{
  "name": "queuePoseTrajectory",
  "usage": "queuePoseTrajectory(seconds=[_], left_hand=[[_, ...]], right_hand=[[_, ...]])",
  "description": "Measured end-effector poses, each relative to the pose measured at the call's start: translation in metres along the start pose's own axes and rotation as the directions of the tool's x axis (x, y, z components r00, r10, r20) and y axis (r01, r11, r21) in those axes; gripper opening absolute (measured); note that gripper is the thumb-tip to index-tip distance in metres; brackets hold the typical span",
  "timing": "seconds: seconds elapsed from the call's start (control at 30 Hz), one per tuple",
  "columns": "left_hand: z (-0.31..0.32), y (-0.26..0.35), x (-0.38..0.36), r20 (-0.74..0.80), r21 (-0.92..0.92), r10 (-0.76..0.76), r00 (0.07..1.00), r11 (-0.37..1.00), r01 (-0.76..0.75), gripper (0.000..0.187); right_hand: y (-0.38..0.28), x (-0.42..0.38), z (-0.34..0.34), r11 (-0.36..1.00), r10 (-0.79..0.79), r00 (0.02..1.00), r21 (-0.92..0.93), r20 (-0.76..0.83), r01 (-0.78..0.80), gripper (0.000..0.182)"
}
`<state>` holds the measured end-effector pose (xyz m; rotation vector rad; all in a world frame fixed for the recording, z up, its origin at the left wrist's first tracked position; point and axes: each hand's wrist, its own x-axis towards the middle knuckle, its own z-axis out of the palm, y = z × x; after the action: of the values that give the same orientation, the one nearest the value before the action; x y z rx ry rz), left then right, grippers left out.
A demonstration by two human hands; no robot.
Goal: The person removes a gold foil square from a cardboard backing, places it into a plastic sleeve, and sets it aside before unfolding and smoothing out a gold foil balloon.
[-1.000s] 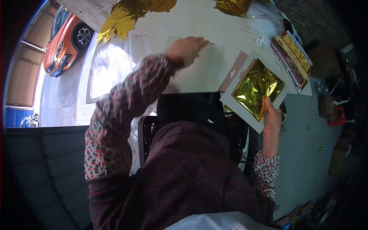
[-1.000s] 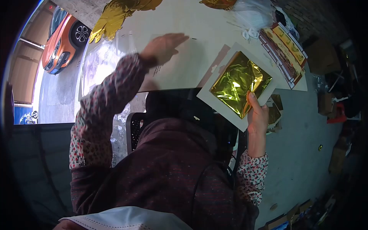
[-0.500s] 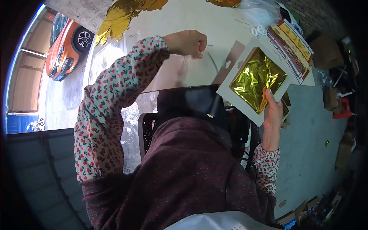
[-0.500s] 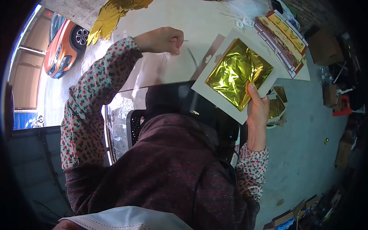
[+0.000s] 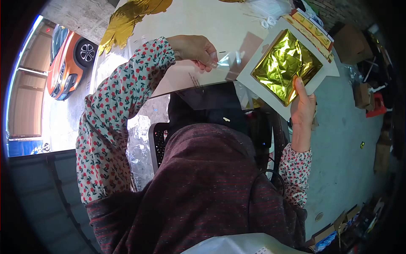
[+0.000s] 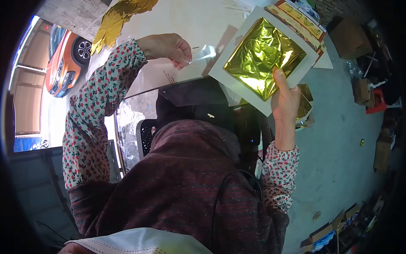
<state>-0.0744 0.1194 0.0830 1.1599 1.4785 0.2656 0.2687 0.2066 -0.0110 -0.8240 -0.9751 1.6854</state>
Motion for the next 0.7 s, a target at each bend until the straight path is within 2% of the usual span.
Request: queuePoseTrajectory(seconds=[0.17,0.47,0.57,0.7], left_hand=[[0.007,0.008,0.000,0.027,0.007,0.049,0.998,0.999,-0.050,0.020],[-0.010,0.003,0.016,0.144,-0.107,0.078,0.987,0.992,-0.063,0.027],[-0.016,0.010,0.015,0.147,-0.107,0.111,0.983,0.990,-0.096,0.028],[-0.024,0.010,0.020,0.118,-0.049,0.105,0.988,0.994,-0.099,0.029]], right_hand=[[-0.004,0.001,0.004,0.997,-0.074,0.997,-0.014,0.015,0.074,0.024],[0.010,0.002,-0.006,0.993,-0.016,0.994,-0.113,0.110,0.029,0.021],[0.016,-0.003,-0.010,0.995,0.073,0.984,-0.086,0.160,-0.060,0.019],[0.020,-0.009,-0.012,0.980,0.132,0.973,-0.171,0.190,-0.099,0.019]])
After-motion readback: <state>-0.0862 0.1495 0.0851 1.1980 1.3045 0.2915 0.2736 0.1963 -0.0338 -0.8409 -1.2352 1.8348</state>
